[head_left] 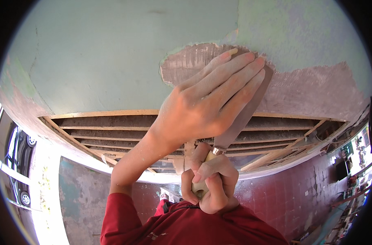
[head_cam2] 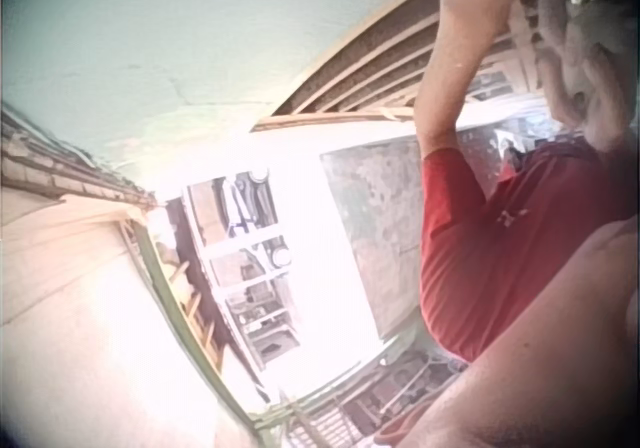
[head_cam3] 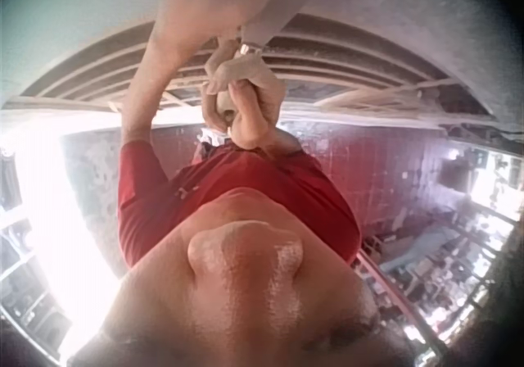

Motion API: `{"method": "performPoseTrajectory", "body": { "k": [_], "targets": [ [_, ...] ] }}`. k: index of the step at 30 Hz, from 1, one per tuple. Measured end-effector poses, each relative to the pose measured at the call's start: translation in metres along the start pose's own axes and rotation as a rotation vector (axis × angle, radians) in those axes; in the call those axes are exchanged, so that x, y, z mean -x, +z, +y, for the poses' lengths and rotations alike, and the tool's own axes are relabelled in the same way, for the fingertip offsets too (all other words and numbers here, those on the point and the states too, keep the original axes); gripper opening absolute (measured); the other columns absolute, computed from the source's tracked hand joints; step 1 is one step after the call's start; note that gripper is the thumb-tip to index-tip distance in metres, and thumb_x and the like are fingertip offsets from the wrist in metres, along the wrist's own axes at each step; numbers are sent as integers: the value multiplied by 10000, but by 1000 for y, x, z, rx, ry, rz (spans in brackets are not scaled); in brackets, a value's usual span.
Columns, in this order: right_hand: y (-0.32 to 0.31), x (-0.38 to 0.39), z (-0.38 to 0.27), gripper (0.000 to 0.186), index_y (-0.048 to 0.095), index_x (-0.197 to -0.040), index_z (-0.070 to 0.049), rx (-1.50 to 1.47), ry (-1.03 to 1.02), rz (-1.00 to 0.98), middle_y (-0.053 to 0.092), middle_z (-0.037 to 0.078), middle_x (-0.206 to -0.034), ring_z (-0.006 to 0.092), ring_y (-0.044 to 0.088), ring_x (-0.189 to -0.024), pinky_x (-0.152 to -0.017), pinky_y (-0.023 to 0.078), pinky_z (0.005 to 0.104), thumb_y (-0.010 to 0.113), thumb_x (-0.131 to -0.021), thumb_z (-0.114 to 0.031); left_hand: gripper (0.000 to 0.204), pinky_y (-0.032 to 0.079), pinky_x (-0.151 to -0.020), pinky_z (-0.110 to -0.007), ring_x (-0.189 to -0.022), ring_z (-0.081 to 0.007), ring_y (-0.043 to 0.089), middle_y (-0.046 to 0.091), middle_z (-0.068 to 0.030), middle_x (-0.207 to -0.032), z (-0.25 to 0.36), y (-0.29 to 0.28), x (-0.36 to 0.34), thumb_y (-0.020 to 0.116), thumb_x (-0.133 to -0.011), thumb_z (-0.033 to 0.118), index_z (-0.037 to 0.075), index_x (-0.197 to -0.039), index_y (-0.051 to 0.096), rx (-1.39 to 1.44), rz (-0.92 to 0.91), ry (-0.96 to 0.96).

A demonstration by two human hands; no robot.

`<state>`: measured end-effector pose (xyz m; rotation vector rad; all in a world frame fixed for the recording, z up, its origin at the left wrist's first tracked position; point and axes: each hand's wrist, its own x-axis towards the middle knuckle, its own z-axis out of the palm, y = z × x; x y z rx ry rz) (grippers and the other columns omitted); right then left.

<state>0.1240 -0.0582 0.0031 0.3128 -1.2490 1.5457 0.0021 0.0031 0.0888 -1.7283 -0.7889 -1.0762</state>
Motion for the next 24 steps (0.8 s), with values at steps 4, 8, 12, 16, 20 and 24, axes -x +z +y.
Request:
{"method": "performPoseTrajectory", "body": {
  "k": [4, 8, 12, 16, 20, 24],
  "targets": [
    [2, 5, 0, 279, 582, -1017, 66, -10, 19, 42, 548, 209, -905, 73, 479, -400, -383, 305, 217, 305, -980, 68, 402, 593, -998, -429, -1154, -250, 697, 736, -70, -1200, 8, -4, 5, 748, -744, 52, 43, -1147, 741, 1, -32, -33],
    [0, -3, -1, 273, 579, -1017, 69, -11, 11, 25, 538, 213, -943, 76, 475, -408, -375, 312, 226, 308, -1011, 45, 398, 593, -999, -426, -1146, -245, 701, 736, -68, -1199, -1, 1, -6, 740, -751, 46, 42, -1149, 742, -16, 44, -4],
    [6, 1, -6, 229, 517, -991, 16, 51, 49, 14, 452, 167, -907, 79, 358, -395, -329, 321, 232, 297, -1040, -29, 405, 583, -1017, -422, -1163, -255, 687, 720, -78, -1214, 2, 1, 2, 723, -739, 48, 17, -1143, 725, -21, 2, 9],
    [5, -7, -10, 206, 483, -975, -2, 73, 48, 4, 415, 153, -886, 80, 308, -373, -309, 318, 235, 294, -1037, -57, 410, 583, -1019, -417, -1167, -260, 685, 719, -84, -1214, -1, 2, -6, 723, -734, 48, 17, -1143, 723, -15, 19, 32],
    [1, -10, -10, 211, 491, -1006, 10, 122, 36, -35, 416, 156, -887, 88, 336, -357, -315, 306, 237, 314, -1059, -91, 420, 587, -1014, -419, -1154, -257, 697, 731, -79, -1200, -1, 2, -11, 740, -733, 43, 37, -1153, 736, 4, 34, 1],
    [4, 1, -12, 212, 488, -1023, 16, 87, 65, -6, 416, 156, -887, 96, 360, -352, -312, 296, 237, 325, -1072, -110, 424, 565, -1048, -411, -1194, -272, 659, 676, -113, -1278, 4, 0, 3, 692, -746, 58, -27, -1161, 681, -31, -32, 43]
  ]
}}
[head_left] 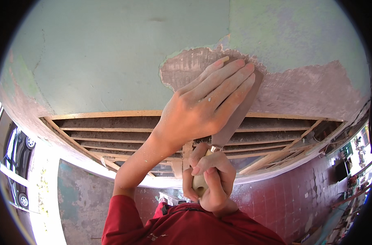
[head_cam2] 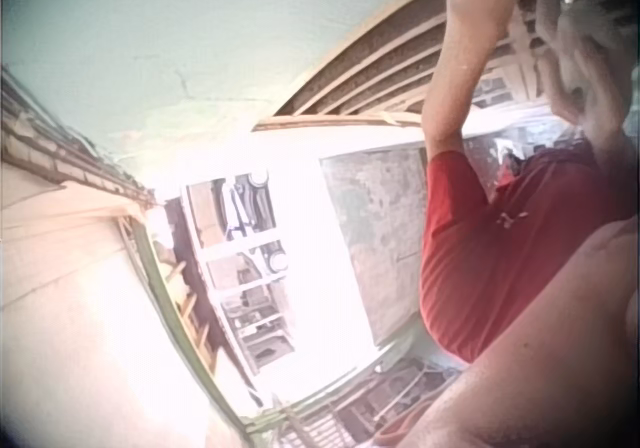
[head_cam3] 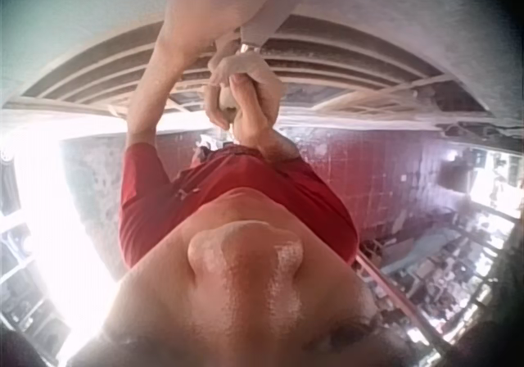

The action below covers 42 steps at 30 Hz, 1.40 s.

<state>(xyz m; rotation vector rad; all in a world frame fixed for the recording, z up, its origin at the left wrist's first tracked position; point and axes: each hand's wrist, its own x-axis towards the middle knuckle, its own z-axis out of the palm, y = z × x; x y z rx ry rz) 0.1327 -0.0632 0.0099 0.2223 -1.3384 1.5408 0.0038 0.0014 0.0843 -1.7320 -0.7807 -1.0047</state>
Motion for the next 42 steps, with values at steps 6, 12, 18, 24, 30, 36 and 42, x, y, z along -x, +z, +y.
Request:
{"method": "performPoseTrajectory", "body": {
  "k": [6, 12, 18, 24, 30, 36, 42],
  "targets": [
    [-5, -6, -1, 210, 487, -1024, 20, -10, -15, -24, 422, 157, -892, 101, 378, -341, -310, 284, 237, 334, -1075, -114, 432, 563, -1051, -415, -1191, -274, 661, 674, -115, -1287, -1, 0, -6, 694, -746, 51, -25, -1171, 676, -13, 9, 0],
    [-7, -5, 1, 183, 481, -1040, 19, -5, -16, -29, 431, 169, -940, 99, 398, -355, -313, 280, 231, 393, -1068, -139, 415, 562, -1052, -416, -1188, -277, 662, 675, -117, -1283, -4, 3, -6, 692, -758, 57, -27, -1164, 677, -9, 15, 9],
    [-15, 20, 12, 238, 470, -1059, 13, 49, -101, 4, 436, 204, -1038, 94, 442, -392, -321, 309, 226, 626, -978, -147, 403, 593, -998, -432, -1148, -263, 696, 730, -78, -1201, 12, 8, -4, 739, -740, 42, 29, -1143, 734, 33, 48, -94],
    [-16, 8, 14, 315, 482, -1028, 17, 145, -170, 11, 535, 214, -897, 90, 430, -373, -328, 326, 223, 602, -992, -273, 406, 591, -996, -439, -1148, -275, 695, 730, -94, -1194, 10, 9, -10, 739, -735, 35, 12, -1141, 731, 51, 50, -103],
    [-20, -2, 14, 201, 612, -882, 33, 203, -231, 99, 565, 80, -569, 132, 524, -459, -407, 398, 251, 614, -875, -168, 418, 577, -1017, -438, -1158, -280, 690, 727, -96, -1205, 6, 8, -10, 734, -731, 38, 11, -1148, 732, 13, 61, -75],
    [-18, 11, 14, 241, 558, -771, 5, 127, -199, 128, 531, 80, -548, 126, 516, -452, -389, 364, 245, 621, -864, -208, 405, 570, -1035, -424, -1187, -280, 666, 694, -111, -1251, 9, 5, -4, 705, -732, 49, -20, -1132, 711, -7, -1, -42],
    [-17, -1, 8, 239, 541, -745, 3, 101, -205, 104, 512, 73, -539, 131, 517, -446, -381, 350, 240, 622, -859, -192, 396, 577, -1018, -446, -1142, -288, 699, 729, -113, -1197, 5, 8, -17, 742, -721, 30, -10, -1115, 733, 29, 76, -73]
  ]
}}
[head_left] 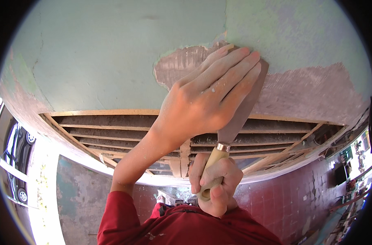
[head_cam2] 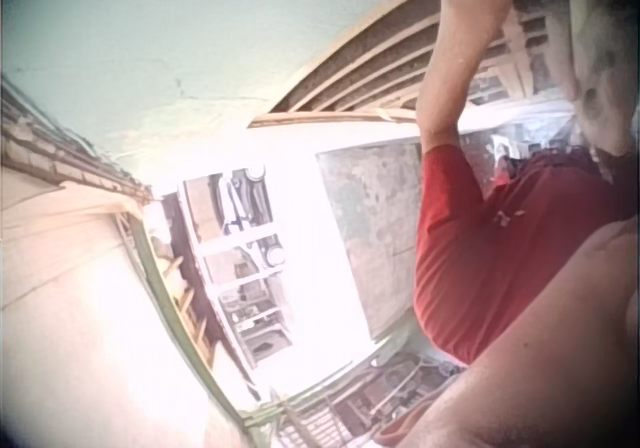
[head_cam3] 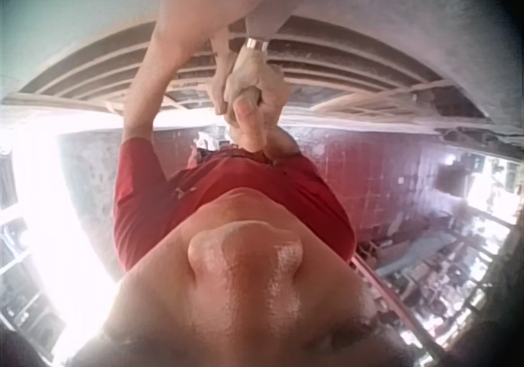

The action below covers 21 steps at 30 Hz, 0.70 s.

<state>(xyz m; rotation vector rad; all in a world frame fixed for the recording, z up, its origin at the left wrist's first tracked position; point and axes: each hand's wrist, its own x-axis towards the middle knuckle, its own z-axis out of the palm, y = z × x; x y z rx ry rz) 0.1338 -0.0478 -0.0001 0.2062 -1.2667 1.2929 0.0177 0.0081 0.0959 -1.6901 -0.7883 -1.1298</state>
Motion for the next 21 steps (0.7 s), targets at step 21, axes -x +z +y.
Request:
{"method": "performPoseTrajectory", "body": {
  "k": [21],
  "targets": [
    [8, 5, -9, 141, 522, -748, -12, 134, 40, -12, 560, 98, -591, 150, 487, -445, -417, 383, 266, 618, -770, -113, 393, 592, -987, -422, -1135, -276, 700, 723, -99, -1197, -4, -2, 5, 723, -731, 54, 15, -1123, 723, -30, 11, 25]
  ]
}}
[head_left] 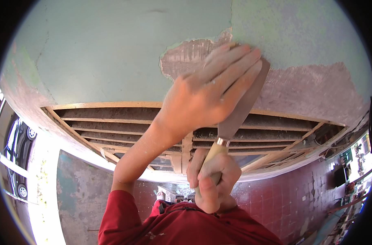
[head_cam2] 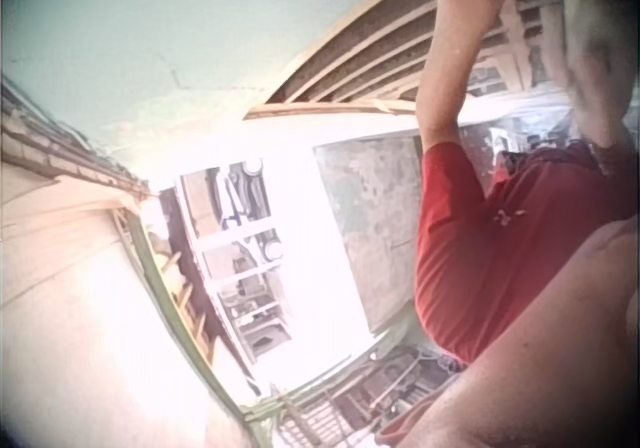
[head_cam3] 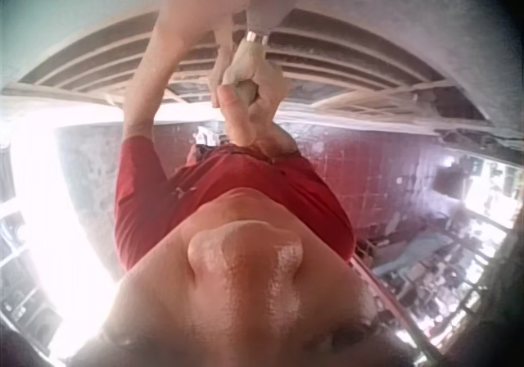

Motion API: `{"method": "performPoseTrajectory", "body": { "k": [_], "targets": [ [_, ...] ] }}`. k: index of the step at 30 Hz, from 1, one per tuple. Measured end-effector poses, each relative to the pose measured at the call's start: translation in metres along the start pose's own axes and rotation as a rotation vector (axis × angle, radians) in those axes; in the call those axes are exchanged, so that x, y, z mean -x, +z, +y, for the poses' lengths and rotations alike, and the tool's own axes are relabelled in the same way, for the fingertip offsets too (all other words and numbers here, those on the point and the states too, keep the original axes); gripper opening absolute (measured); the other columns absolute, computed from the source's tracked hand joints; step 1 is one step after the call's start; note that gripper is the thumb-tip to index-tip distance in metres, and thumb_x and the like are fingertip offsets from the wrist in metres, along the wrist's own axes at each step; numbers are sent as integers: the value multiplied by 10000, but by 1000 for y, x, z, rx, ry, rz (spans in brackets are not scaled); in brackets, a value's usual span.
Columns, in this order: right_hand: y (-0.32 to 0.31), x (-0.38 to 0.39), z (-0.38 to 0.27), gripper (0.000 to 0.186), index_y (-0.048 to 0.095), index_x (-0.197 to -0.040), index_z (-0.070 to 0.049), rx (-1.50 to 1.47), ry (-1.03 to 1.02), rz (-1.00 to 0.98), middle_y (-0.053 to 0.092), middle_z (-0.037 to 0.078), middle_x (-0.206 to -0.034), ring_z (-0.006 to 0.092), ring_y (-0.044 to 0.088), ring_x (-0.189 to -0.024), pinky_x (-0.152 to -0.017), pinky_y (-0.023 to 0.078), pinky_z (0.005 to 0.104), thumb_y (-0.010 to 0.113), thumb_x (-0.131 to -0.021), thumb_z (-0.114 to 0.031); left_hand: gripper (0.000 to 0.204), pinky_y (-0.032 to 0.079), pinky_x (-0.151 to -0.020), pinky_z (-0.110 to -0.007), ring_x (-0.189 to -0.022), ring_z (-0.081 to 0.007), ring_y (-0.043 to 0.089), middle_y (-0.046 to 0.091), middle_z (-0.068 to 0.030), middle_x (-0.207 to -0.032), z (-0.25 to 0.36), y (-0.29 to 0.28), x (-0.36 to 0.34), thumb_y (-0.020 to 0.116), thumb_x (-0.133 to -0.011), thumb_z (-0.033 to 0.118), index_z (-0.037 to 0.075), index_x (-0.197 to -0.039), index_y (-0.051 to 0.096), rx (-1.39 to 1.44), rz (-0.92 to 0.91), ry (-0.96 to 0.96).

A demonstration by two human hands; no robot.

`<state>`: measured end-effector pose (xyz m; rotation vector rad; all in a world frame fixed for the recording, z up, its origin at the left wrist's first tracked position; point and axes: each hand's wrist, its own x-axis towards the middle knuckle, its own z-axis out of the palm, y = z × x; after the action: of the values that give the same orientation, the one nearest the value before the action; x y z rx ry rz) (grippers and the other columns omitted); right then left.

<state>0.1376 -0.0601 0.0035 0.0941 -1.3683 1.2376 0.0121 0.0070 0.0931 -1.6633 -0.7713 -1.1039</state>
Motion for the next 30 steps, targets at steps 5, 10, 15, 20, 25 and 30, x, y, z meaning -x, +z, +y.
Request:
{"method": "performPoseTrajectory", "body": {
  "k": [5, 10, 15, 20, 25, 30],
  "targets": [
    [-3, -5, 0, 112, 528, -720, 4, 29, 10, 31, 568, 116, -598, 164, 514, -454, -439, 376, 268, 633, -691, -21, 379, 586, -1009, -402, -1148, -271, 686, 706, -103, -1210, -6, -2, -8, 702, -745, 68, -8, -1116, 699, -25, 5, 52],
    [0, 0, 4, 115, 512, -730, -5, -14, 8, 20, 551, 99, -576, 158, 507, -454, -436, 362, 272, 625, -704, -2, 390, 571, -1029, -422, -1156, -283, 683, 704, -107, -1226, -1, -2, 2, 704, -755, 70, -3, -1138, 701, 3, -36, 37],
    [-1, -17, -2, 100, 514, -727, -7, 22, -70, -33, 532, 79, -567, 158, 503, -454, -435, 358, 273, 612, -723, 16, 396, 573, -1028, -410, -1167, -279, 671, 686, -109, -1249, -10, 1, -7, 686, -755, 71, -23, -1140, 684, -57, -2, 90],
    [-3, -8, -2, 88, 525, -722, -10, 35, 11, -3, 546, 92, -575, 160, 528, -469, -446, 369, 271, 611, -717, 6, 428, 563, -1034, -460, -1190, -298, 678, 708, -116, -1242, 5, -8, -3, 710, -767, 40, 4, -1194, 704, 24, -86, -31],
    [-8, -18, -2, 79, 525, -716, -16, 158, -65, -32, 563, 98, -595, 158, 543, -497, -469, 383, 283, 602, -728, -7, 438, 569, -1027, -426, -1206, -291, 665, 697, -123, -1254, 21, -19, 1, 699, -757, 47, -23, -1190, 689, -40, -85, -49],
    [-9, -7, 1, 66, 536, -729, -14, 131, -54, -16, 565, 96, -594, 168, 547, -498, -478, 398, 287, 601, -718, -13, 436, 569, -1026, -418, -1218, -287, 660, 693, -121, -1270, 28, -17, 3, 697, -766, 36, -20, -1199, 689, -18, -118, -77]
  ]
}}
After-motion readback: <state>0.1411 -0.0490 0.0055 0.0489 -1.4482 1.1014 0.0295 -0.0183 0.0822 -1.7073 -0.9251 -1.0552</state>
